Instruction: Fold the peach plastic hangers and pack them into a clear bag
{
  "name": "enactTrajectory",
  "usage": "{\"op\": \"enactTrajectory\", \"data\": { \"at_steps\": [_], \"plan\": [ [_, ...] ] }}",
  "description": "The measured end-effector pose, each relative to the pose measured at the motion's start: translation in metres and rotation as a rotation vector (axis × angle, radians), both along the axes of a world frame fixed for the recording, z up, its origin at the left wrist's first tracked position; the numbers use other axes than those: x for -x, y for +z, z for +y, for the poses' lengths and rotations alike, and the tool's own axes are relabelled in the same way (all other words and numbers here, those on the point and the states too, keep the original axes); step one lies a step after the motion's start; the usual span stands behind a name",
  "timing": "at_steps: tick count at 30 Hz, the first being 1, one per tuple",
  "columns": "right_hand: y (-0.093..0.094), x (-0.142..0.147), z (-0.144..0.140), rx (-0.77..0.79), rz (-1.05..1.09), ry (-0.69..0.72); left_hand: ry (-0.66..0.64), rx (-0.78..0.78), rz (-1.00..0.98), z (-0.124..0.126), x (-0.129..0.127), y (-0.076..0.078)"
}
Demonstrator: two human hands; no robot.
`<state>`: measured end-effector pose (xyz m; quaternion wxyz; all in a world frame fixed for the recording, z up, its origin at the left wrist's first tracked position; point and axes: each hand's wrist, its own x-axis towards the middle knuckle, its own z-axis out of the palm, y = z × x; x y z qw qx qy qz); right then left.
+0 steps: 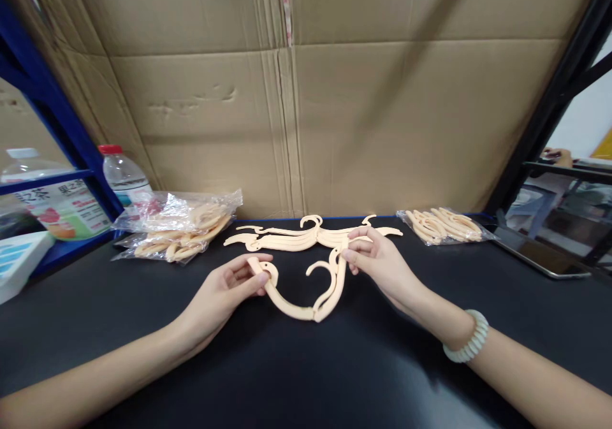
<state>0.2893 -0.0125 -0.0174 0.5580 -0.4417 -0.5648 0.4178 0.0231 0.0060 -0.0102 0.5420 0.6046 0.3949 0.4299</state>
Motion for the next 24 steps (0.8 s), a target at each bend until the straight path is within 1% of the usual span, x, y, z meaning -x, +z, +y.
{"op": "enactTrajectory", "data": {
  "at_steps": [2,5,8,10,14,20,24],
  "plan": [
    [0.002,0.012,-0.007,0.017,0.021,0.059,-0.054,0.027,-0.012,-0.005,-0.004,-0.002],
    [0.005,0.027,-0.017,0.058,-0.058,0.219,-0.106,0.051,-0.037,-0.009,-0.006,-0.003],
    [0.006,0.034,-0.024,0.086,-0.149,0.384,-0.099,0.059,-0.079,-0.011,-0.006,-0.004],
    [0.005,0.037,-0.026,0.084,-0.191,0.450,-0.082,0.056,-0.096,-0.011,-0.006,-0.003],
    [0.004,0.038,-0.027,0.058,-0.234,0.477,-0.076,0.041,-0.089,-0.013,-0.005,-0.003],
    [0.008,0.040,-0.034,0.041,-0.294,0.495,-0.193,-0.065,-0.031,-0.015,-0.005,-0.005],
    [0.013,0.042,-0.038,-0.013,-0.335,0.524,-0.213,-0.014,-0.025,-0.016,-0.005,-0.004]
  ]
}}
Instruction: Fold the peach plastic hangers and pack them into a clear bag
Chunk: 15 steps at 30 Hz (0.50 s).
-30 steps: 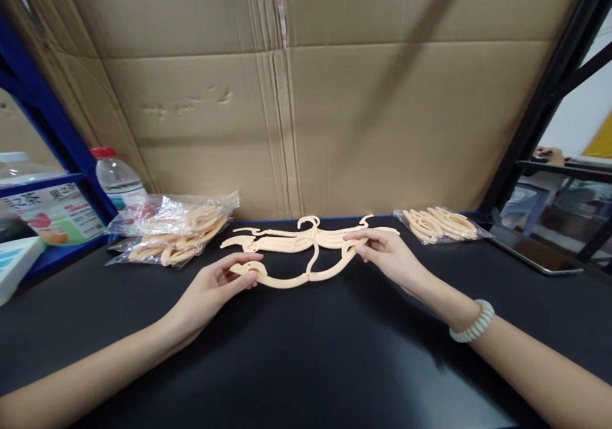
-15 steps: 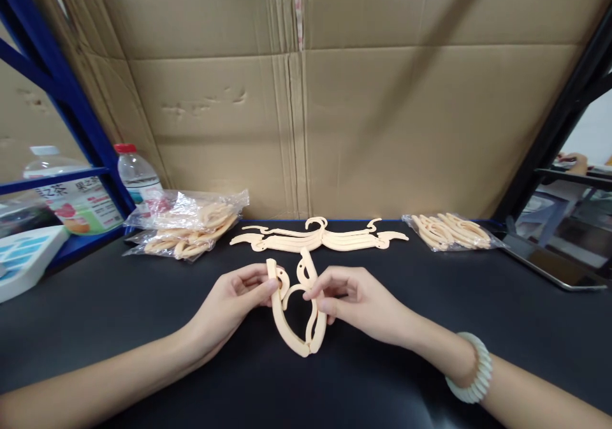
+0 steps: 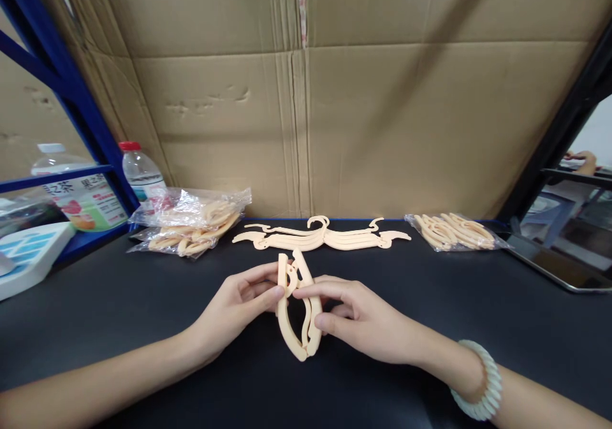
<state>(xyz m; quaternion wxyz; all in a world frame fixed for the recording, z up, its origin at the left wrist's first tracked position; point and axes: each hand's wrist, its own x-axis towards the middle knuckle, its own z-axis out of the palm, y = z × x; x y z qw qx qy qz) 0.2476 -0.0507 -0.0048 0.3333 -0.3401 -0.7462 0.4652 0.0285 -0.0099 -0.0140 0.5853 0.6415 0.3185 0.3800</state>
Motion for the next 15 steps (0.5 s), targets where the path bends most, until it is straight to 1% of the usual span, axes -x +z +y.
{"op": "enactTrajectory", "data": {
  "at_steps": [4,6,8,11,15],
  "plan": [
    [0.001,-0.002,0.000,-0.136,-0.043,-0.064,0.039,0.085,-0.072,0.003,0.000,-0.001],
    [0.002,-0.003,0.000,-0.180,-0.088,-0.062,0.071,0.102,-0.067,0.004,0.001,-0.002],
    [0.002,-0.003,-0.001,-0.208,-0.170,-0.028,0.108,0.082,-0.025,0.005,0.001,-0.004],
    [0.003,-0.005,-0.003,-0.270,-0.289,0.008,0.142,0.009,0.031,0.005,0.001,-0.006],
    [-0.002,-0.011,-0.001,-0.363,-0.400,0.031,0.131,-0.081,0.096,0.007,0.003,-0.006]
  ]
}}
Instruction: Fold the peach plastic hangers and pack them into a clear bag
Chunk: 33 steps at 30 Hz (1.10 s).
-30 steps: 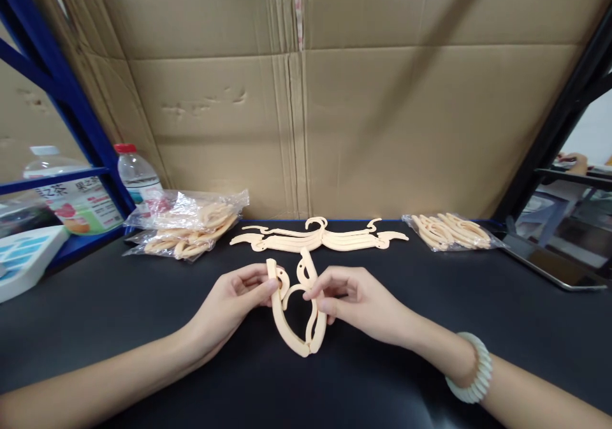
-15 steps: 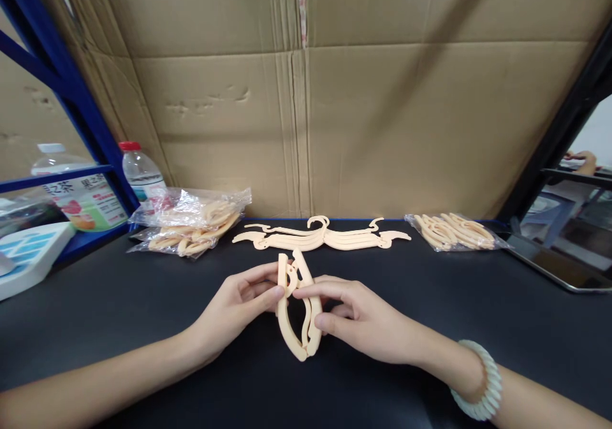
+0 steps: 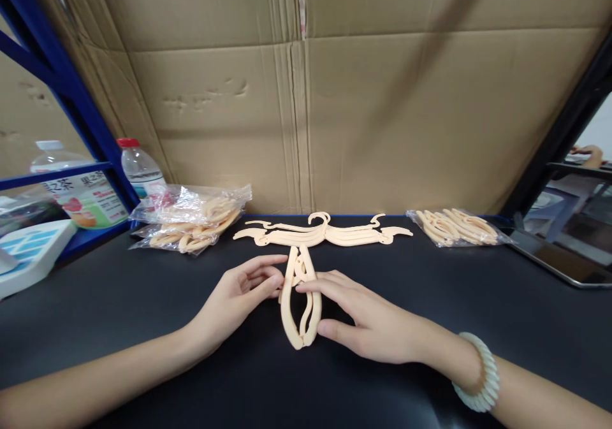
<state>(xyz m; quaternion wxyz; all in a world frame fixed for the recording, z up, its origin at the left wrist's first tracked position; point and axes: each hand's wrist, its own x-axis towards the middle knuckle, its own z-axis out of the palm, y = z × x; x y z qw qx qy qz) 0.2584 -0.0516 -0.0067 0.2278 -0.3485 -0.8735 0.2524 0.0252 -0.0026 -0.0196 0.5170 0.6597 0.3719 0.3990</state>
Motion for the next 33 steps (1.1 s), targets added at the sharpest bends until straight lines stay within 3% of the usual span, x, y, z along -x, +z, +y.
{"op": "enactTrajectory", "data": {
  "at_steps": [6,12,20,33],
  "plan": [
    [-0.011,-0.007,0.008,-0.172,-0.148,-0.057,-0.084,-0.193,0.209,0.000,0.004,0.000],
    [-0.013,-0.009,0.010,-0.220,-0.166,-0.110,-0.096,-0.469,0.452,-0.006,0.006,0.000],
    [-0.007,-0.011,0.010,-0.250,-0.130,-0.144,-0.090,-0.549,0.530,-0.003,0.009,-0.002],
    [-0.004,-0.012,0.009,-0.244,-0.139,-0.039,-0.084,-0.549,0.589,0.000,0.010,0.001]
  ]
}}
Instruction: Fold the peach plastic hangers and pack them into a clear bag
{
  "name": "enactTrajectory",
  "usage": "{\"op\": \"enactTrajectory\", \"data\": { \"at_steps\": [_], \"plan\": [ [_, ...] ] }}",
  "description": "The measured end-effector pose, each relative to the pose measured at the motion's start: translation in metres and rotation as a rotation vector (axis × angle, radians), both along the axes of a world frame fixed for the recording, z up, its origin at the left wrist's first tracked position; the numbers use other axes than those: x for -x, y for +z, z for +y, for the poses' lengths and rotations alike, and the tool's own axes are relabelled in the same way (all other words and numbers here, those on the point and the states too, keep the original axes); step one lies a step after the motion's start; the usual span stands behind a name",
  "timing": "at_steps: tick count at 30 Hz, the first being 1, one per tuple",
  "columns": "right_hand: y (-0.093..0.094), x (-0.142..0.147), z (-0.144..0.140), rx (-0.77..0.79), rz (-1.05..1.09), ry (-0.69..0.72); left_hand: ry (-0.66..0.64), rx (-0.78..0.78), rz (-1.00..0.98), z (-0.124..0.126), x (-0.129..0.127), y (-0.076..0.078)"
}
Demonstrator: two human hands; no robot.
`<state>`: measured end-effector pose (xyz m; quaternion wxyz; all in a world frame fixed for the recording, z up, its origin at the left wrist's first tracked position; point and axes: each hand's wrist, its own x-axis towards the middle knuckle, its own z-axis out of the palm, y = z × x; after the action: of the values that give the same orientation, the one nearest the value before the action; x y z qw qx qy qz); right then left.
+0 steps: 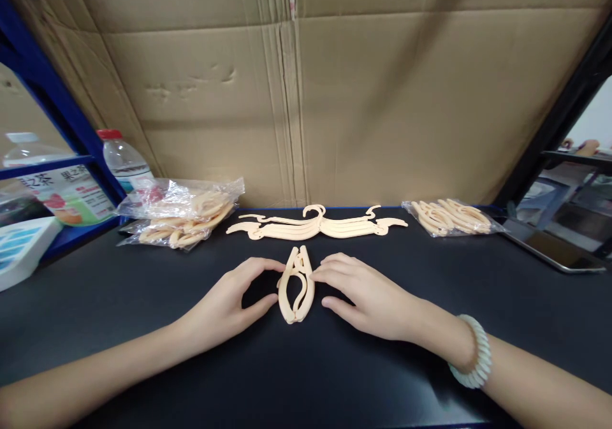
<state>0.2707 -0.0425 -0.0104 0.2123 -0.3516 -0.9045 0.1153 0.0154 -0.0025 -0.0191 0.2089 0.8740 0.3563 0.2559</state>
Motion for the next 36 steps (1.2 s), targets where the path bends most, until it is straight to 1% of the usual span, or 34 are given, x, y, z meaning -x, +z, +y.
{"op": "enactTrajectory", "data": {
  "at_steps": [17,23,28,32,36],
  "plan": [
    [-0.001,-0.002,0.001,0.044,0.014,0.022,-0.026,-0.033,0.004,0.002,0.002,0.000],
    [-0.002,-0.004,0.001,0.048,0.023,0.035,-0.016,-0.027,0.003,0.002,0.002,-0.001],
    [-0.001,-0.004,0.002,0.057,0.019,0.034,0.000,-0.041,0.000,0.005,0.004,0.002],
    [0.000,-0.006,0.004,0.049,0.005,0.013,0.033,-0.097,-0.022,0.009,0.008,0.006],
    [0.001,-0.014,0.007,0.031,-0.009,-0.035,0.024,-0.119,-0.012,0.011,0.011,0.006]
  ]
}}
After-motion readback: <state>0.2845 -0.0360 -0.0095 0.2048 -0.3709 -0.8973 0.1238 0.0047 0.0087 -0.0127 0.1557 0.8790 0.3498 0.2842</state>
